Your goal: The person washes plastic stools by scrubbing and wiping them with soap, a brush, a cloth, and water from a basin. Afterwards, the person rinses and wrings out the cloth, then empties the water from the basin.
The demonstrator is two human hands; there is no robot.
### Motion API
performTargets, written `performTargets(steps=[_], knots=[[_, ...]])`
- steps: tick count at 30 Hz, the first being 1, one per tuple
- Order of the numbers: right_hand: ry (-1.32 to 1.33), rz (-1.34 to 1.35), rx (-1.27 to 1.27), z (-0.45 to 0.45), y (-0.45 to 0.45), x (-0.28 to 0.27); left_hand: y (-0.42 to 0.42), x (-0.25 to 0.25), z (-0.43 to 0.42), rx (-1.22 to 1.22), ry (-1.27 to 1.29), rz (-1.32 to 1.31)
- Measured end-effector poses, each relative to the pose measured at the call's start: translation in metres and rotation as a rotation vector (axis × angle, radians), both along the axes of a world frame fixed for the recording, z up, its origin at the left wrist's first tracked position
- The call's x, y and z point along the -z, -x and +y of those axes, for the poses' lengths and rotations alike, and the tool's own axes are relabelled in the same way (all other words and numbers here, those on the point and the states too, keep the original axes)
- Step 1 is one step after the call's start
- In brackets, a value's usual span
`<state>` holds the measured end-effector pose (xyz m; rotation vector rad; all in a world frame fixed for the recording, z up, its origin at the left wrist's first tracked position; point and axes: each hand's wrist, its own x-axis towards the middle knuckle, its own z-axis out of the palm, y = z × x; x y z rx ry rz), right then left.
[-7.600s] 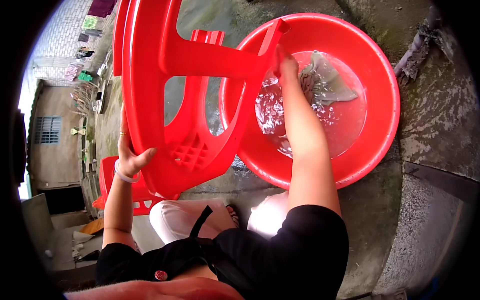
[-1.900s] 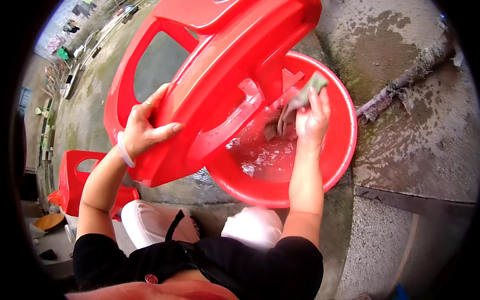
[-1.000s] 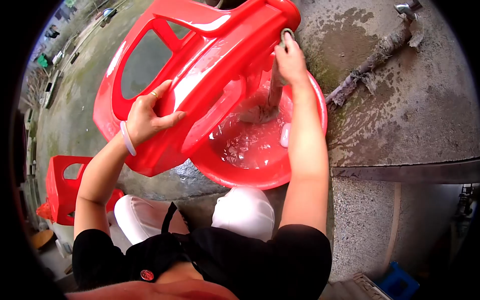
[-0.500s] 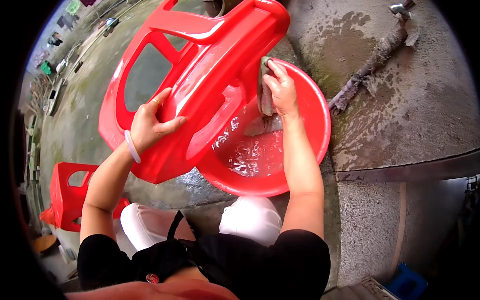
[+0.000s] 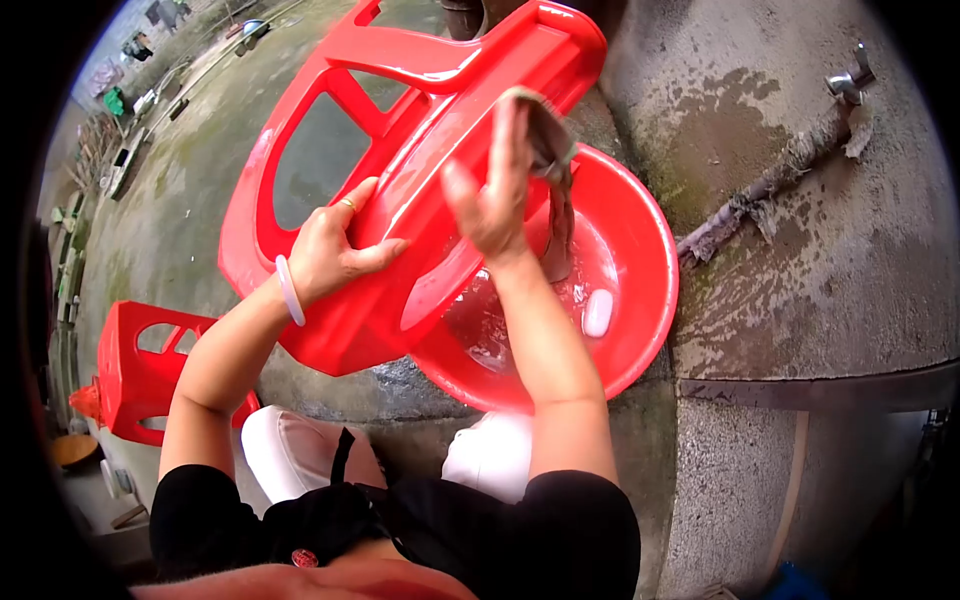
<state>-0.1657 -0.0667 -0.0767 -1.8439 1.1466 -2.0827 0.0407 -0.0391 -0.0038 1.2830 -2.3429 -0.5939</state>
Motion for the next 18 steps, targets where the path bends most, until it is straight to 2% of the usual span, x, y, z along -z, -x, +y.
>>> performTargets(steps=[2,4,5,6,8,9,11,13,16,17,18], knots=[[0.018,0.309,0.156,0.019,-0.002,-0.012,-0.005,-0.005,0.0,-0.006,-0.054,-0.039],[0.06,0.477,0.258,-0.002,0.012,-0.011,-0.006,-0.006,0.003,-0.006,-0.081,-0.046],[-0.01,0.499,0.317,-0.01,0.02,-0.025,-0.008,-0.001,0.002,0.019,-0.047,-0.019],[0.054,0.542,0.412,-0.03,0.038,-0.029,-0.01,0.002,0.001,0.04,-0.012,0.008],[-0.002,0.463,0.571,-0.056,0.07,-0.04,-0.006,0.003,0.006,0.054,0.043,0.014],[-0.014,0.364,0.572,-0.063,0.081,-0.04,-0.003,0.002,0.01,0.055,0.043,-0.02],[-0.041,0.367,0.551,-0.068,0.092,-0.029,0.004,0.0,0.007,0.092,0.083,0.0],[-0.067,0.37,0.536,-0.055,0.094,-0.031,0.01,-0.005,0.01,0.074,0.028,-0.098],[-0.002,0.706,0.563,-0.043,0.095,-0.036,0.012,-0.006,0.01,0.065,0.043,-0.096],[0.002,0.793,0.644,-0.049,0.102,-0.044,0.013,-0.004,0.011,0.087,0.076,-0.086],[-0.034,0.783,0.694,-0.06,0.109,-0.052,0.016,-0.002,0.01,0.1,0.101,-0.094]])
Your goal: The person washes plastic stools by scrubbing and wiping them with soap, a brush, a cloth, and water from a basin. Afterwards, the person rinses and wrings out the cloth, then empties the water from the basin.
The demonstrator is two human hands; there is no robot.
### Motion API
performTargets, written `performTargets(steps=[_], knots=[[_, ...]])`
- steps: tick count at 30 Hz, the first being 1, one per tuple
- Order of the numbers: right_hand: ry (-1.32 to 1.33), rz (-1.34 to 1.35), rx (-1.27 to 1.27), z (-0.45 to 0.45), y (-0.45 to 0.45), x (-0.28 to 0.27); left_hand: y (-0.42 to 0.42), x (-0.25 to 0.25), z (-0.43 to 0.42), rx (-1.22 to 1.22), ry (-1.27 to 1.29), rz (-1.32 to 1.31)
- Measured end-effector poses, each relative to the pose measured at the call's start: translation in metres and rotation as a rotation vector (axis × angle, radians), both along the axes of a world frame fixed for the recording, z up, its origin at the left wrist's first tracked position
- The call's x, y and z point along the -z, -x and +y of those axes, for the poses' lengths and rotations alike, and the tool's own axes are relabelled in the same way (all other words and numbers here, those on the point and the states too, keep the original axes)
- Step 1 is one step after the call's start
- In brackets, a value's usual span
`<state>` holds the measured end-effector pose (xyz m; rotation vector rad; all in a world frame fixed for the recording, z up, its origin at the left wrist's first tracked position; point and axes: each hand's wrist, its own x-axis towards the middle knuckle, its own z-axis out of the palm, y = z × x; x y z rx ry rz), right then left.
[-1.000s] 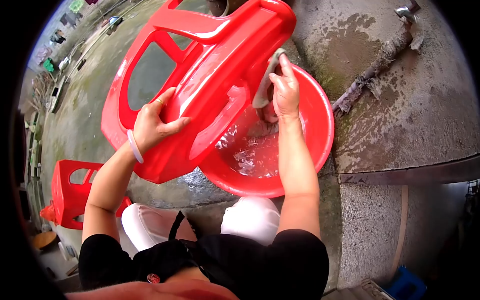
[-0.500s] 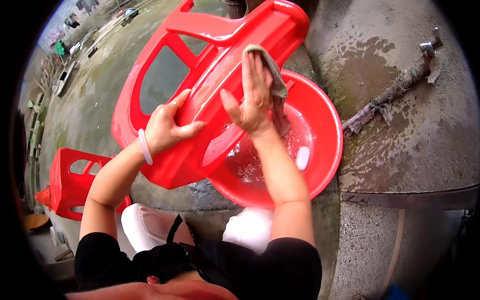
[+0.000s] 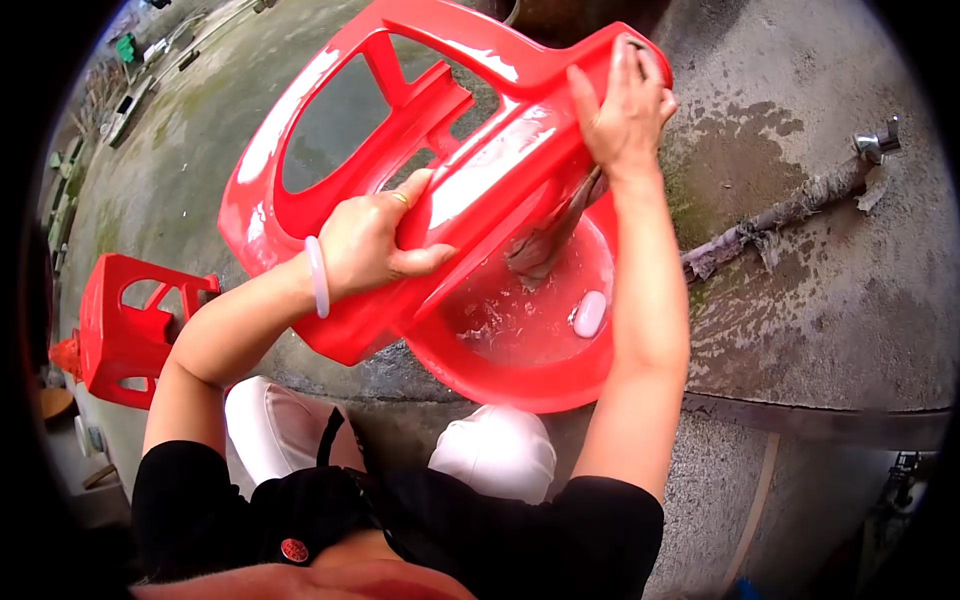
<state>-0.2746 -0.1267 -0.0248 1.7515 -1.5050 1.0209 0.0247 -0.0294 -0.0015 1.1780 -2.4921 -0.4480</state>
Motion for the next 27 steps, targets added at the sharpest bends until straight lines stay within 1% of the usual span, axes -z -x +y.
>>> performTargets(steps=[3,4,6,7,8,10,12,13,16,17,18,20,21,24,25,26,27], knots=[[-0.136,0.076,0.141,-0.018,0.019,-0.009,0.014,0.001,0.007,0.034,0.025,-0.044],[-0.181,0.049,0.161,-0.019,0.021,-0.008,0.017,0.004,0.007,0.057,0.017,-0.03],[-0.232,-0.063,0.122,-0.004,0.017,-0.004,0.022,0.013,0.007,0.087,-0.008,-0.005],[-0.186,-0.116,0.032,-0.002,0.025,0.01,0.027,0.008,0.011,0.063,-0.058,-0.083],[-0.145,-0.168,-0.056,0.002,0.034,0.027,0.031,0.009,0.013,0.07,-0.063,-0.095],[-0.214,-0.236,-0.082,0.022,0.036,0.039,0.038,0.013,0.012,0.104,-0.077,-0.092],[-0.269,-0.306,-0.04,0.044,0.032,0.038,0.042,0.01,0.015,0.148,-0.127,-0.17],[-0.244,-0.359,-0.062,0.056,0.034,0.046,0.042,0.006,0.015,0.169,-0.138,-0.215],[-0.114,-0.448,-0.137,0.092,0.027,0.079,0.042,0.004,0.021,0.21,-0.141,-0.361],[-0.035,-0.474,-0.163,0.104,0.018,0.092,0.045,0.009,0.024,0.26,-0.116,-0.341],[0.043,-0.5,-0.183,0.116,0.01,0.107,0.053,0.014,0.027,0.278,-0.157,-0.39],[0.008,-0.587,-0.168,0.143,0.003,0.135,0.063,0.02,0.037,0.331,-0.145,-0.421],[0.053,-0.715,-0.112,0.149,0.004,0.154,0.066,0.019,0.042,0.351,-0.147,-0.491],[0.046,-1.078,-0.006,0.167,0.023,0.228,0.076,0.045,0.05,0.463,-0.036,-0.683],[0.057,-1.078,0.056,0.177,0.02,0.238,0.079,0.046,0.052,0.499,-0.068,-0.743],[0.068,-1.075,0.116,0.187,0.018,0.247,0.076,0.053,0.056,0.527,0.008,-0.742],[0.092,-1.13,0.117,0.195,0.014,0.248,0.074,0.054,0.055,0.554,0.027,-0.772]])
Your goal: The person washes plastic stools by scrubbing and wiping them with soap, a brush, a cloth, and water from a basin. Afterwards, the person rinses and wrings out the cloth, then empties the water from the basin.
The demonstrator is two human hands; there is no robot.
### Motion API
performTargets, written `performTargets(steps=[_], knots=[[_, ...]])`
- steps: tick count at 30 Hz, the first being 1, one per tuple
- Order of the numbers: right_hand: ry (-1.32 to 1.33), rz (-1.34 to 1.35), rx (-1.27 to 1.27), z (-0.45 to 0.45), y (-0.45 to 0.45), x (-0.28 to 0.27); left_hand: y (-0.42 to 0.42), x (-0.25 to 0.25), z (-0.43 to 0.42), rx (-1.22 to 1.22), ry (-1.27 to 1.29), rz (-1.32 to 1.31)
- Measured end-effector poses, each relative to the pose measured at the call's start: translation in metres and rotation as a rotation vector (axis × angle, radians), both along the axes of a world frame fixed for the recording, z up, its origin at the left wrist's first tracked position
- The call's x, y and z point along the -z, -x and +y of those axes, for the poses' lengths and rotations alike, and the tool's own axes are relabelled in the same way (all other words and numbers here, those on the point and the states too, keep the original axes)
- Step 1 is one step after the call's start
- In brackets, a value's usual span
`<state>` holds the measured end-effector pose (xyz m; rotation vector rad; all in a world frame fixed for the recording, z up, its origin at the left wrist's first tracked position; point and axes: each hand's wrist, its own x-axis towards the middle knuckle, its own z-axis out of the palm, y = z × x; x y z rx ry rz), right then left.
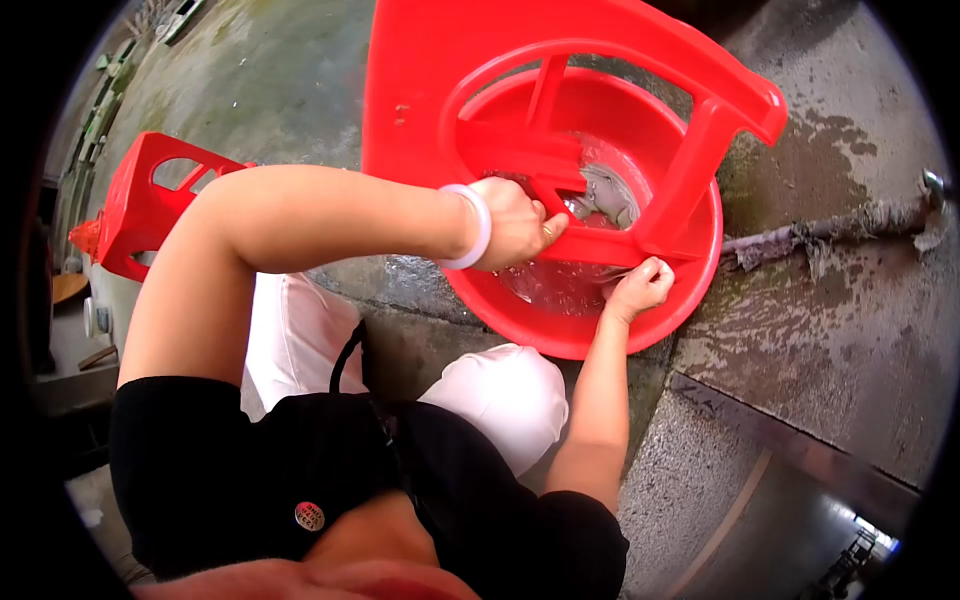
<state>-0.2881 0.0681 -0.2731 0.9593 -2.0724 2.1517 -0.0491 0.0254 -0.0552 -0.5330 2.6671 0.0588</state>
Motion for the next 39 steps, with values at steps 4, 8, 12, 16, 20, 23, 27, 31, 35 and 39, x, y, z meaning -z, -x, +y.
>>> performTargets(steps=[4,8,12,16,20,23,27,31,35,39], knots=[[-0.231,-0.223,-0.203,0.027,-0.005,-0.004,-0.013,-0.005,-0.008,0.03,0.022,-0.101],[-0.26,-0.014,-0.218,0.025,-0.006,-0.018,-0.03,-0.007,-0.015,-0.026,0.172,-0.041],[-0.142,0.317,-0.143,0.008,-0.034,-0.091,-0.046,-0.008,-0.012,0.004,0.325,0.236],[-0.112,0.345,-0.123,-0.04,-0.032,-0.116,-0.06,0.019,-0.005,0.037,0.394,0.427],[-0.032,-0.098,-0.331,-0.051,-0.03,-0.112,-0.103,0.013,0.011,-0.004,0.467,0.603],[0.06,-0.227,-0.463,-0.042,-0.037,-0.121,-0.132,0.002,0.008,-0.217,0.548,0.467],[0.248,-0.368,-0.595,-0.047,-0.056,-0.163,-0.134,0.006,-0.009,-0.287,0.652,0.479],[0.275,-0.359,-0.615,-0.061,-0.061,-0.203,-0.1,0.018,-0.029,-0.086,0.676,0.529],[-0.125,0.573,-0.303,-0.07,-0.049,-0.242,-0.084,-0.002,-0.061,0.001,0.678,0.672],[0.462,1.073,-0.163,-0.034,-0.079,-0.256,-0.07,-0.043,-0.097,-0.15,0.347,0.61]])
